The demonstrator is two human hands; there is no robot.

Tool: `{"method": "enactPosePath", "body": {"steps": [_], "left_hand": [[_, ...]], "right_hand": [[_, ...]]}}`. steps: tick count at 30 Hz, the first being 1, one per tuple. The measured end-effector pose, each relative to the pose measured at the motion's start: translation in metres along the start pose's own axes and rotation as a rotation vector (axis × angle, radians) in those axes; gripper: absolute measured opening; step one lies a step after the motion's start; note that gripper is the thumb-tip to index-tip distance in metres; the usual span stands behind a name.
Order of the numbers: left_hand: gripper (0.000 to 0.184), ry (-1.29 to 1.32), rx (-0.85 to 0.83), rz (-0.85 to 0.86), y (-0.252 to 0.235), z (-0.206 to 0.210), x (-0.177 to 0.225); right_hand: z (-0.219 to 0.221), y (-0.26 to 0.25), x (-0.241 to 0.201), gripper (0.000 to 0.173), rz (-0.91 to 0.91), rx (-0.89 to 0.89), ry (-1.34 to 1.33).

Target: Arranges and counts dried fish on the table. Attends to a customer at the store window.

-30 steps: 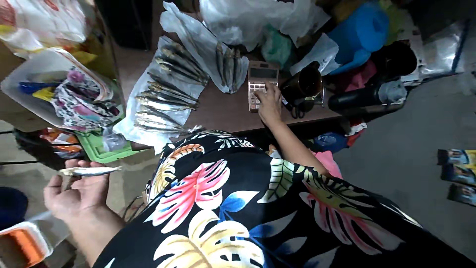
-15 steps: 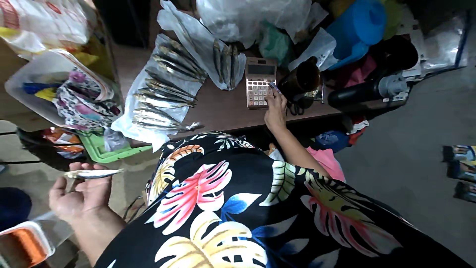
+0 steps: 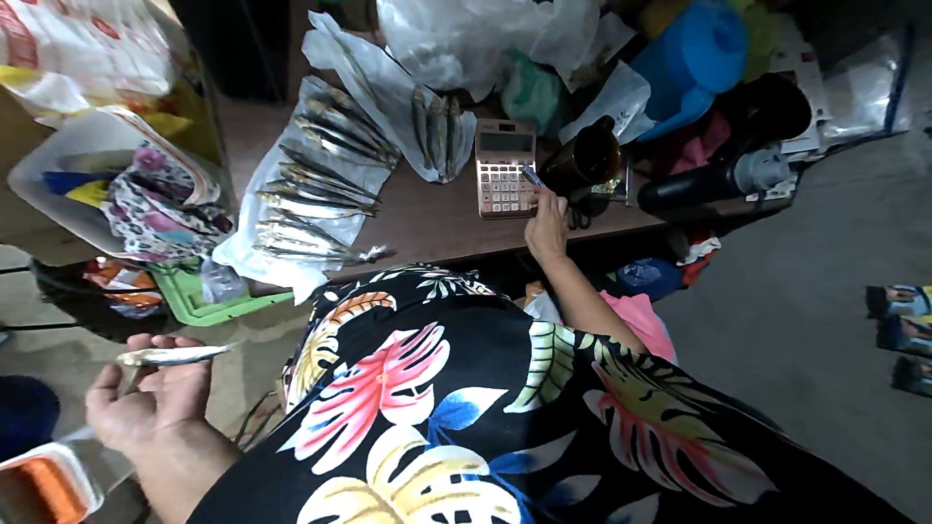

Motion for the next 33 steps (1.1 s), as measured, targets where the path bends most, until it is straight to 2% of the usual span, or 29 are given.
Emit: {"method": "enactPosePath", "body": {"steps": [5, 9, 13, 19, 21, 25, 33], "left_hand": [[0.043, -0.027, -0.018, -0.013, -0.005, 0.006, -0.005], [0.045, -0.010, -0.026, -0.022, -0.008, 0.006, -0.006], [0.045, 0.014, -0.070, -0.025, -0.009, 0.004, -0.005], [0.050, 0.028, -0.058, -0.013, -0.003, 0.004, -0.004], [0.049, 0.024, -0.042, -0.012, -0.001, 0.005, -0.005], [0.046, 0.015, -0.055, -0.015, 0.000, 0.007, -0.007], [0.046, 0.049, -0.063, -0.027, -0.002, 0.011, -0.011]], "right_hand": [[0.000, -0.006, -0.006, 0.041, 0.056, -0.017, 0.006], [0.007, -0.008, -0.022, 0.045, -0.111, 0.050, 0.079], [0.014, -0.014, -0.035, 0.048, -0.097, -0.047, 0.076], [0.018, -0.001, -0.010, 0.040, -0.165, 0.158, 0.074], [0.021, 0.003, -0.003, 0.038, -0.150, 0.173, 0.103], [0.018, 0.006, -0.009, 0.035, -0.181, 0.255, 0.096], [0.017, 0.007, -0.014, 0.042, -0.222, 0.218, 0.000]]}}
Point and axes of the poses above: each hand's wrist, its own y-axis away from the middle knuckle, its own z-axis out of the palm, x = y × z, the point moved 2 cm from there along -y, towards the middle knuckle, and after that the axes turned 15 degrees about -x, right-handed, at the moved point
